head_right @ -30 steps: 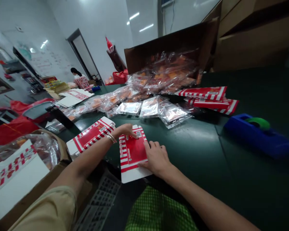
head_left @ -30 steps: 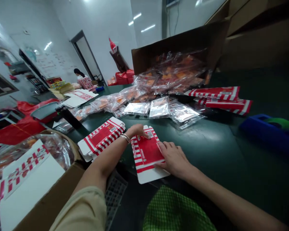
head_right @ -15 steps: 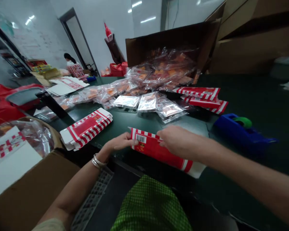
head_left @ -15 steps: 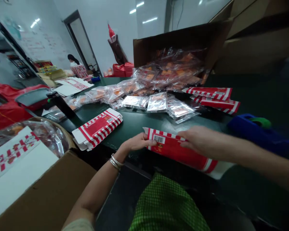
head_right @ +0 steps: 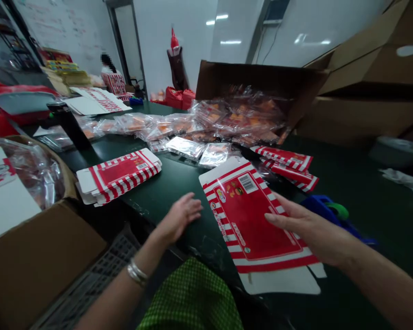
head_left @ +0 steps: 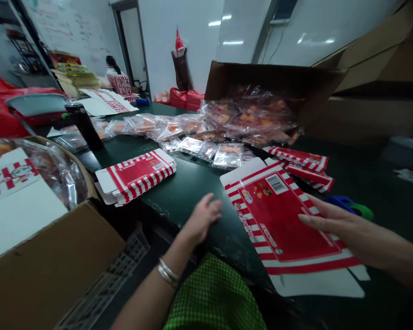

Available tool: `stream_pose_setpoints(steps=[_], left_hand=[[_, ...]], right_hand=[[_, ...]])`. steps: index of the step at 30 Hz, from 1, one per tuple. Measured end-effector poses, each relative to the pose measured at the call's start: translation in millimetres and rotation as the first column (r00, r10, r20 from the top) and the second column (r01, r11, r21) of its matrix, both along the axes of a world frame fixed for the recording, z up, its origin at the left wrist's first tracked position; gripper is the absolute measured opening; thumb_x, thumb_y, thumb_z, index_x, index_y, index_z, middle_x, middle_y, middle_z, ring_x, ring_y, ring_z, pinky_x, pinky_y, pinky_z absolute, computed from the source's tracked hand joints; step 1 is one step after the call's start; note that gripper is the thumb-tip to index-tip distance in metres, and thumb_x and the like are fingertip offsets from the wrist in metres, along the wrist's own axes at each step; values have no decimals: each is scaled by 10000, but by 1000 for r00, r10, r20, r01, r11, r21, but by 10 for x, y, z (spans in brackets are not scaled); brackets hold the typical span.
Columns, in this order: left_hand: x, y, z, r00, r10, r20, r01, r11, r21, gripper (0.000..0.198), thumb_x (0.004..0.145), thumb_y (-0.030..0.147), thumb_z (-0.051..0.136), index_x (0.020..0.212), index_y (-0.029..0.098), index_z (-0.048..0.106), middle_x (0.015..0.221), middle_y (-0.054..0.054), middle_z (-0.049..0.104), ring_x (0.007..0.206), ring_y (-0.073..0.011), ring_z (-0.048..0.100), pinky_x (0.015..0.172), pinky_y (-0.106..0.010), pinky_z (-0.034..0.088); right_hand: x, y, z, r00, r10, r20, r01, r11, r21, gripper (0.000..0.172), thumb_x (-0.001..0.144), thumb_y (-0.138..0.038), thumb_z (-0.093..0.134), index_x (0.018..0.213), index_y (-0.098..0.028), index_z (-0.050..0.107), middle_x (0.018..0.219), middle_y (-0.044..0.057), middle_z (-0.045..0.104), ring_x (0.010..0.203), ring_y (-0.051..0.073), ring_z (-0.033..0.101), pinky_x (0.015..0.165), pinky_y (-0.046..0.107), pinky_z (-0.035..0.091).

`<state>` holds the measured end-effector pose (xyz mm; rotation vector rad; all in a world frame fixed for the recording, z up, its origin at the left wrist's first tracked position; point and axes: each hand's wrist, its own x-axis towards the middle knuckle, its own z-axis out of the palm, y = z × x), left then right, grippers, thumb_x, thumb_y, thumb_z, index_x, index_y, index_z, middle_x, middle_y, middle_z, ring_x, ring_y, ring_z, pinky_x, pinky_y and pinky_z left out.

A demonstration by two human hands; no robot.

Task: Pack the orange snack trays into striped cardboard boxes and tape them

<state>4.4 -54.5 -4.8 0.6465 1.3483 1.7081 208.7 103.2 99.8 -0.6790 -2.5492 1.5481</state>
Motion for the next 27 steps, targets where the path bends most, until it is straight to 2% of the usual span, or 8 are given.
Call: stream_pose_setpoints(steps=[3,6,9,13,17,22,24,27], left_hand=[[489,222,37,986,-24,165,1,990,143,687,654,328,803,1242,135,505,1181,-178,684,1035,-302,676,866,-434,559],[672,362,139,970,27,241,-82,972,219,628,551,212,848,1098,144,545,1103,-136,712,984,-284,689,901,-437,549],[622,331,209,985,-48,166,18,983,182,582,553,189,845,1052,140,551,1066,-135,718,936,-282,697,885,-470,553],[540,186,226,988,-136,78,126,984,127,613,557,178,853,1077,139,529,1066,-137,714,924,-284,698,855,-475,564],[507,85,205,980,-198,27,195,977,81,630,586,187,843,1118,138,509,1108,-155,704,951,-302,695,857,-479,560],[444,-8,120,979,-139,-150,133,990,-46,640,636,182,818,1200,143,517,1150,-149,700,1017,-287,676,892,-417,539],[461,-72,50,987,-111,-119,100,991,-91,691,625,188,828,1237,148,509,1082,-131,728,943,-269,696,844,-398,550],[522,-194,-34,973,-185,138,198,977,-83,699,583,258,864,1190,126,545,926,-112,758,763,-244,715,725,-376,566]], right_hand=[[-38,-166,-96,1000,-18,8,18,996,-87,539,841,-477,589,1354,-319,545,1167,60,701,994,280,692,778,441,602],[13,-231,-197,996,-88,10,88,969,-231,555,862,-482,580,1391,-334,501,1242,60,669,1070,278,668,837,446,586],[172,-164,-256,986,-163,-27,130,867,-481,564,891,-456,577,1426,-336,445,1299,68,636,1114,261,652,896,447,557],[292,-111,-461,972,-181,-147,24,703,-710,588,818,-316,719,1368,-269,516,1259,90,661,1091,244,663,913,415,538],[228,-225,-816,928,-319,-192,48,614,-787,570,655,-291,859,1180,-189,661,1137,110,718,947,241,711,826,366,571],[210,-431,-1016,858,-480,-183,136,557,-819,377,705,-301,830,1041,-186,703,990,71,762,819,200,729,746,312,594],[248,-480,-1014,831,-539,-139,192,512,-837,397,686,-302,845,1034,-184,695,950,69,768,784,210,733,706,311,604],[326,-528,-1000,828,-559,-42,254,442,-860,458,654,-308,866,1049,-178,675,954,88,768,775,242,739,693,341,616]])
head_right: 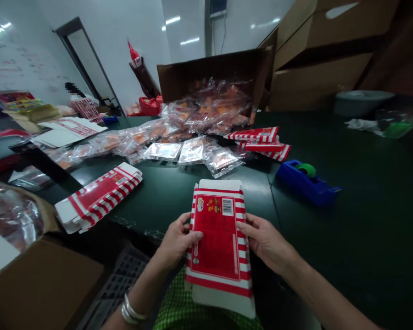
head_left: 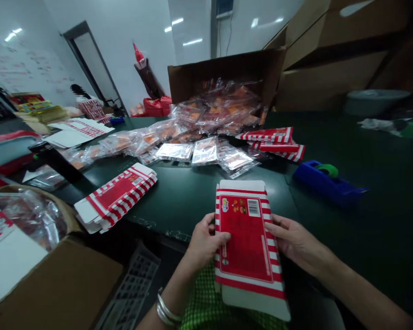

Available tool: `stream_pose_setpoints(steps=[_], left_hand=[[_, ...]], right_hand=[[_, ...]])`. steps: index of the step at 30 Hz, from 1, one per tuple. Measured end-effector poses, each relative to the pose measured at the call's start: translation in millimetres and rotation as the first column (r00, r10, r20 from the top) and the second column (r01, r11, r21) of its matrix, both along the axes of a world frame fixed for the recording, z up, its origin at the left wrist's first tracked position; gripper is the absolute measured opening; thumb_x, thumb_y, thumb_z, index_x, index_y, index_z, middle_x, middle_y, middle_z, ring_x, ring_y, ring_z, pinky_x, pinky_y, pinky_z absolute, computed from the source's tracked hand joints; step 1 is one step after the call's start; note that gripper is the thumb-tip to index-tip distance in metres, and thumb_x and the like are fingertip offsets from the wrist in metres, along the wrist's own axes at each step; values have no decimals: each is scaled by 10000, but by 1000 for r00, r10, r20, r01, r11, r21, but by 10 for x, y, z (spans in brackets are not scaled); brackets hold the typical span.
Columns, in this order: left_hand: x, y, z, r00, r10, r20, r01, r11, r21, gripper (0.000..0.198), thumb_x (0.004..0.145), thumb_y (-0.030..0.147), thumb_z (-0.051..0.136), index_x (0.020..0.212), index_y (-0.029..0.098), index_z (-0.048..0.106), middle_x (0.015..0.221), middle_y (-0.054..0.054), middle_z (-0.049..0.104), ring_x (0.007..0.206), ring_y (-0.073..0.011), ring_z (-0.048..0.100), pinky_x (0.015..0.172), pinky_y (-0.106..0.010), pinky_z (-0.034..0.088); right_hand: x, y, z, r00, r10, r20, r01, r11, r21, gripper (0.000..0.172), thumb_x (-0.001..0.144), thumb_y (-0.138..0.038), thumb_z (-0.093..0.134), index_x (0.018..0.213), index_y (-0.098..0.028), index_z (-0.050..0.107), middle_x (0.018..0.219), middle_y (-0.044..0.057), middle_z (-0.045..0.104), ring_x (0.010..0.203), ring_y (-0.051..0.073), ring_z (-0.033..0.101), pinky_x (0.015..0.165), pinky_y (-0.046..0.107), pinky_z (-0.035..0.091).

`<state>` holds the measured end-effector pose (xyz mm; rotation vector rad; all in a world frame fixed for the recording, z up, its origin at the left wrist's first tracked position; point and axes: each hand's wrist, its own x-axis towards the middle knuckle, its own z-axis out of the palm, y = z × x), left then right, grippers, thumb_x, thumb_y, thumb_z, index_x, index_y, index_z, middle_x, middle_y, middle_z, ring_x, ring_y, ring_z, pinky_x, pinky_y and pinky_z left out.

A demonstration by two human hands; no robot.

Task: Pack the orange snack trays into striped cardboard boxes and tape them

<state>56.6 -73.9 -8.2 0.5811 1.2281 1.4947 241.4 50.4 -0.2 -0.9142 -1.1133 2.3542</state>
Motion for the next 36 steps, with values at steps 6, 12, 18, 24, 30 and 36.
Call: stream_pose_setpoints(steps=[6,12,18,24,30,36], left_hand=[[-15,-135,-2,979,-155,130,155,988,7,729,607,297,880,1230,105,553,997,-141,748,807,-236,721,736,-340,559],[62,-185,-61,983,-128,134,133,991,-29,1075,628,282,874,1481,162,233,971,-112,748,804,-241,718,736,-354,553],[180,-399,-95,983,-136,124,141,990,-30,978,702,291,831,1466,212,226,1120,-143,708,948,-281,704,813,-396,556],[179,-359,-57,996,-86,-21,84,995,-61,584,729,363,794,1217,168,539,1002,-102,735,854,-216,697,748,-316,552],[304,-449,-93,967,-103,-232,82,992,-97,379,829,451,656,1091,178,632,974,-81,745,835,-202,678,729,-291,529],[395,-407,-85,903,-13,-430,-40,993,-114,226,756,369,675,812,155,719,752,-30,708,690,-168,609,631,-251,465]], right_hand=[[158,-239,-10,997,70,11,-69,991,-111,503,784,-323,759,1236,-182,591,1070,133,742,868,278,737,765,388,608],[358,-551,-170,997,71,0,-71,989,-132,903,819,-379,716,1544,-263,189,1198,153,686,976,319,708,837,459,576],[505,-674,-285,999,30,-44,-31,999,-29,974,831,-381,705,1514,-458,15,1345,90,585,1085,314,662,894,516,545],[579,-609,-190,994,-7,113,-17,978,210,858,779,-489,726,1459,-335,227,1400,156,509,913,273,703,667,381,601],[645,-587,-112,978,29,208,-109,916,387,453,839,-525,626,1196,-254,560,1065,64,685,867,235,689,626,319,576],[660,-638,-80,913,-272,304,8,757,654,329,767,-527,647,714,-202,650,849,64,685,811,239,650,652,312,545]])
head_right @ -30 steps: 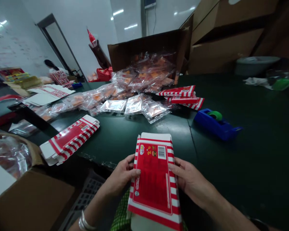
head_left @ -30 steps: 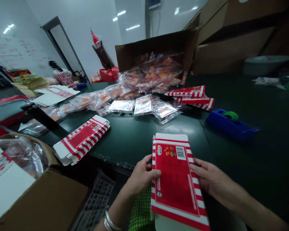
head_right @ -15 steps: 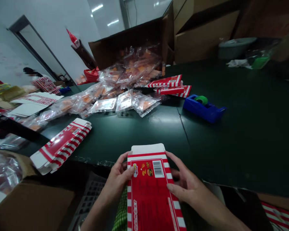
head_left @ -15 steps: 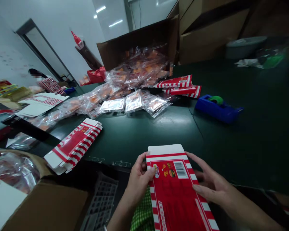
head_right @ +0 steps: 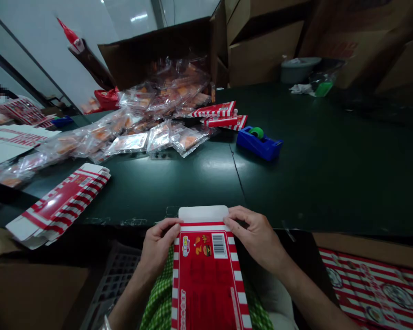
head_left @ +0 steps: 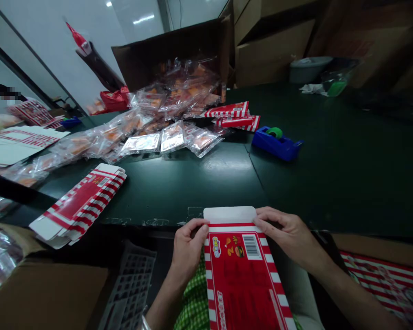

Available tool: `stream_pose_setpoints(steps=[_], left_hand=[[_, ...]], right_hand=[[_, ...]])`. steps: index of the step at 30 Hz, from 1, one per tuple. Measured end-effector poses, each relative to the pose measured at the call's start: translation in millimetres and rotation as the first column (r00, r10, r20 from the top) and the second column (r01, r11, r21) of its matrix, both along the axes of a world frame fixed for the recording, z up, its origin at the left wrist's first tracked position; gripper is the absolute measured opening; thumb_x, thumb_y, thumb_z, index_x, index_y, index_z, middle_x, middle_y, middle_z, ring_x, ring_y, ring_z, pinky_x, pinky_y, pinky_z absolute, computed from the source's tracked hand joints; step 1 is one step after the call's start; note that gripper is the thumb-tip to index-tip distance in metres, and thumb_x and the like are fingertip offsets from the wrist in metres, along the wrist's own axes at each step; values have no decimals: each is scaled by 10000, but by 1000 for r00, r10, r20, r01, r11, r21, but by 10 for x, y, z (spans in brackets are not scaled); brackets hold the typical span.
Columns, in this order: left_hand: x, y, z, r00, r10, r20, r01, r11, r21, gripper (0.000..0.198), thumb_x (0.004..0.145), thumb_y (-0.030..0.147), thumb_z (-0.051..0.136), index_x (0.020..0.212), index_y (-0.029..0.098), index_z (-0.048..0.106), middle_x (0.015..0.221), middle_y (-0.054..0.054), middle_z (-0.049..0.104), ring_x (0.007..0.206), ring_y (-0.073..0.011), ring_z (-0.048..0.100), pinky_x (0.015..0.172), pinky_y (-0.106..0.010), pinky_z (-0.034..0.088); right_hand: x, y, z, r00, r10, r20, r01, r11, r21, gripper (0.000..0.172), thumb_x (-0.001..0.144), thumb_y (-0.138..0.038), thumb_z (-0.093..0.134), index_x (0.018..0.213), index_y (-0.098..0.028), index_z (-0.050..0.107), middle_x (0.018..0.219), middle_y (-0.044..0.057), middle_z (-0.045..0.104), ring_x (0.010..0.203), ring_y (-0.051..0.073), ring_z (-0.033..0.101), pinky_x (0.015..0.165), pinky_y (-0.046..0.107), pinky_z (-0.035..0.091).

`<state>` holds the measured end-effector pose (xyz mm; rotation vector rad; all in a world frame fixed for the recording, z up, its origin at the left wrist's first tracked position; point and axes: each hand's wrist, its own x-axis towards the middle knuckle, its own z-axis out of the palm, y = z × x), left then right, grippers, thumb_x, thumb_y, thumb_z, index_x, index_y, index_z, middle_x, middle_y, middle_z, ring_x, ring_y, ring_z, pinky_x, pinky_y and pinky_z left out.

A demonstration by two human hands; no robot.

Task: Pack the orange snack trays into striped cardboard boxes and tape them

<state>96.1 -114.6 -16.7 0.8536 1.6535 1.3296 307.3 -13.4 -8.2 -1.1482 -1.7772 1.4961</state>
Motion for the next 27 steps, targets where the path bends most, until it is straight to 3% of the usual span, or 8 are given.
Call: stream_pose_setpoints(steps=[3,7,11,14,16,18,23,27], left_hand=[[12,67,42,976,53,213,-59,998,21,198,665,318,737,752,155,664,679,0,656,626,-140,580,603,-240,451],[12,109,88,926,-17,377,0,999,45,341,636,254,759,938,197,611,737,28,632,641,-130,587,612,-240,457],[13,102,123,961,-127,245,123,992,33,134,709,261,685,748,167,597,672,29,577,592,-101,515,593,-223,414],[19,82,194,978,-146,149,141,989,45,129,713,271,676,724,166,600,806,-10,632,691,-127,552,645,-237,432],[28,79,252,977,-187,106,182,982,54,163,745,314,665,729,163,609,893,-31,645,761,-143,567,692,-251,442],[41,96,296,975,-215,66,213,977,30,241,786,378,639,697,159,593,790,-20,623,702,-134,540,661,-252,426],[57,246,336,967,-253,8,253,967,13,201,692,318,706,674,170,571,655,19,563,606,-116,482,573,-234,385],[20,384,396,959,-283,-12,284,959,14,201,701,319,686,638,174,562,588,38,513,546,-98,428,519,-221,337]], right_hand=[[-19,42,37,995,-98,-24,98,995,6,276,697,-469,716,781,-224,620,776,40,664,723,211,633,584,287,524],[-7,112,78,997,56,-45,-58,997,-44,268,706,-421,705,879,-225,648,751,17,658,704,198,631,591,286,523],[42,105,46,994,107,20,-109,988,111,165,782,-364,639,719,-215,674,747,25,669,707,191,627,623,289,503],[94,80,45,994,110,16,-111,977,180,189,783,-385,661,719,-216,718,951,64,705,885,228,645,743,314,509],[123,81,79,986,166,5,-166,984,68,269,789,-458,658,742,-208,744,1101,87,691,973,253,640,776,329,515],[133,98,132,981,194,-24,-195,976,-91,335,779,-517,660,741,-195,741,1115,93,688,927,243,653,729,323,528],[54,155,289,971,218,-96,-237,930,-283,304,643,-456,806,722,-200,663,869,49,725,775,210,675,643,302,540],[-5,193,382,988,121,-91,-147,915,-375,333,641,-526,785,706,-224,660,677,25,714,625,209,680,557,307,530]])
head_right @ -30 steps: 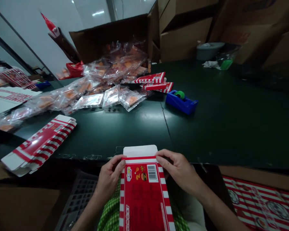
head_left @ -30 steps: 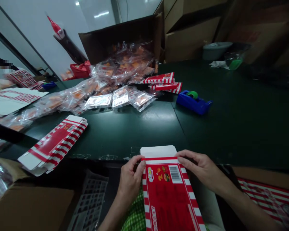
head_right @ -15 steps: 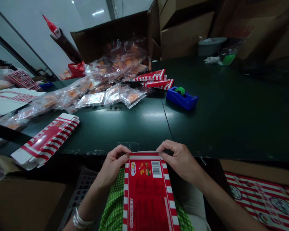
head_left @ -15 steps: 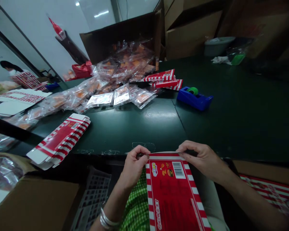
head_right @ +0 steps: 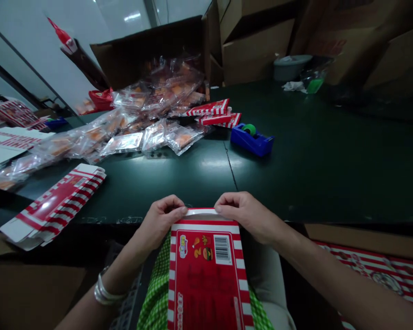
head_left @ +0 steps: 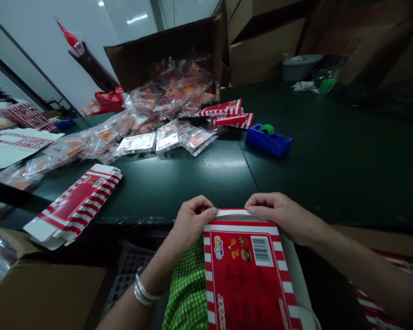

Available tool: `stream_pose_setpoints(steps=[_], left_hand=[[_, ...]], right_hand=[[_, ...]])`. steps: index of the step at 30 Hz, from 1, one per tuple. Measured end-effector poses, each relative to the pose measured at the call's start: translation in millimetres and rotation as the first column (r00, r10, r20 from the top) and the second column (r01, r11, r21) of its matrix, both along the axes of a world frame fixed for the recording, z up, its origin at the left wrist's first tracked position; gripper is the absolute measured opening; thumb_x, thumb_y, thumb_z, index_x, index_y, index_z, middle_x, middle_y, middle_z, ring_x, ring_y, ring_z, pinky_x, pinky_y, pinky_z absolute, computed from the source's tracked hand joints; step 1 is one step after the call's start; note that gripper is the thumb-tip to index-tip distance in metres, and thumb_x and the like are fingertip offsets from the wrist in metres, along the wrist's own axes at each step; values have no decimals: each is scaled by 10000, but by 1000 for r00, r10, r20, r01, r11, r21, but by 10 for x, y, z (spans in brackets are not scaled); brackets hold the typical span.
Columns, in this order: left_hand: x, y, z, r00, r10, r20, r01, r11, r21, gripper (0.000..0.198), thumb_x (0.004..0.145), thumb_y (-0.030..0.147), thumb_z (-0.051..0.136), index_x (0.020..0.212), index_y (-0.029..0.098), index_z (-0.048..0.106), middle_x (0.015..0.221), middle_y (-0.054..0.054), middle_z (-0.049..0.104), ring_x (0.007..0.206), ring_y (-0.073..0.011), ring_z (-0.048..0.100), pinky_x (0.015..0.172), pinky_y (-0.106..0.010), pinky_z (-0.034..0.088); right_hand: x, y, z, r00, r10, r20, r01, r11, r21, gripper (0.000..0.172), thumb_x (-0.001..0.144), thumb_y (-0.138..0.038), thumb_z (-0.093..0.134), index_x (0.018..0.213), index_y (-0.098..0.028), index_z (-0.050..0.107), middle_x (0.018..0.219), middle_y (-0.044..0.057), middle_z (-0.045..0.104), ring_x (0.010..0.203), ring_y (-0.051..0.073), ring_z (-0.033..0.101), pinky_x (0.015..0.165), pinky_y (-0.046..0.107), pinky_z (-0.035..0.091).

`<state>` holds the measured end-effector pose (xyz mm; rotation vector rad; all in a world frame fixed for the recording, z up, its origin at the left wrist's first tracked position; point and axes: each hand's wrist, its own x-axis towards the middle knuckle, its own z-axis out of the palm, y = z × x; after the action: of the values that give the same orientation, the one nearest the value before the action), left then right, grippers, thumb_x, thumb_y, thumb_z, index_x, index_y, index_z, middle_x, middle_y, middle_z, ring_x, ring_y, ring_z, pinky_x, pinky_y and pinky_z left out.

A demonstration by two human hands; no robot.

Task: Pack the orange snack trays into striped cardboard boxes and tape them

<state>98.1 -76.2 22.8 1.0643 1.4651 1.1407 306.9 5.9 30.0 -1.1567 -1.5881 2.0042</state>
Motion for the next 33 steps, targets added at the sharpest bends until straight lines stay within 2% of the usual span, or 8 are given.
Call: stream_pose_setpoints(steps=[8,11,15,23,25,27,31,33], left_hand=[[-76,-130,111,968,-247,-49,250,966,61,338,917,410,508,834,157,715,766,-41,673,689,-144,577,620,-242,426],[-18,-246,18,991,-124,52,120,990,69,305,891,406,571,1065,184,688,940,-55,717,829,-179,631,733,-271,479],[67,-388,-141,975,127,181,-141,988,69,222,795,368,700,923,187,675,846,-29,701,785,-174,631,714,-270,495],[43,-313,-60,992,-47,117,48,999,-5,293,813,465,658,831,173,664,765,-16,639,679,-141,556,607,-230,429],[46,-221,-120,993,-42,112,47,998,-38,354,813,524,634,830,172,673,767,-22,644,695,-158,575,621,-245,438],[26,-117,-218,985,-20,173,36,995,-91,401,776,574,656,826,177,668,770,-30,666,720,-191,618,644,-274,464],[-47,60,-354,956,2,295,52,984,-173,471,671,639,727,833,201,663,751,-32,702,702,-229,669,664,-321,509],[-66,120,-367,956,-5,293,63,981,-185,504,627,674,739,818,212,679,756,-44,715,725,-248,682,675,-332,524]], right_hand=[[248,-168,-53,996,-87,10,84,984,154,347,709,-567,732,834,-248,788,935,77,767,862,259,700,717,328,579],[330,-261,-71,980,-183,82,151,944,294,433,659,-668,714,849,-290,807,1031,81,758,972,323,677,808,391,580],[365,-297,-123,963,-223,150,167,934,316,516,575,-748,710,853,-324,811,1061,81,752,1016,383,655,864,480,565],[203,-347,-206,987,-162,18,149,944,295,311,677,-578,741,786,-292,801,971,72,763,950,341,678,892,467,547],[225,-131,-196,988,-145,-47,152,959,240,262,707,-518,744,792,-276,795,959,72,759,932,328,689,853,453,562],[332,270,-158,955,-282,-95,297,925,239,320,725,-537,720,872,-258,777,1042,78,734,1041,328,657,875,444,556],[635,1327,-8,736,-671,-88,662,685,305,406,878,-555,534,1153,-274,633,1372,68,543,1398,293,332,1055,493,422],[703,1789,69,696,-718,-8,693,670,265,385,926,-511,502,1183,-240,597,1415,99,488,1378,305,348,1020,530,441]])
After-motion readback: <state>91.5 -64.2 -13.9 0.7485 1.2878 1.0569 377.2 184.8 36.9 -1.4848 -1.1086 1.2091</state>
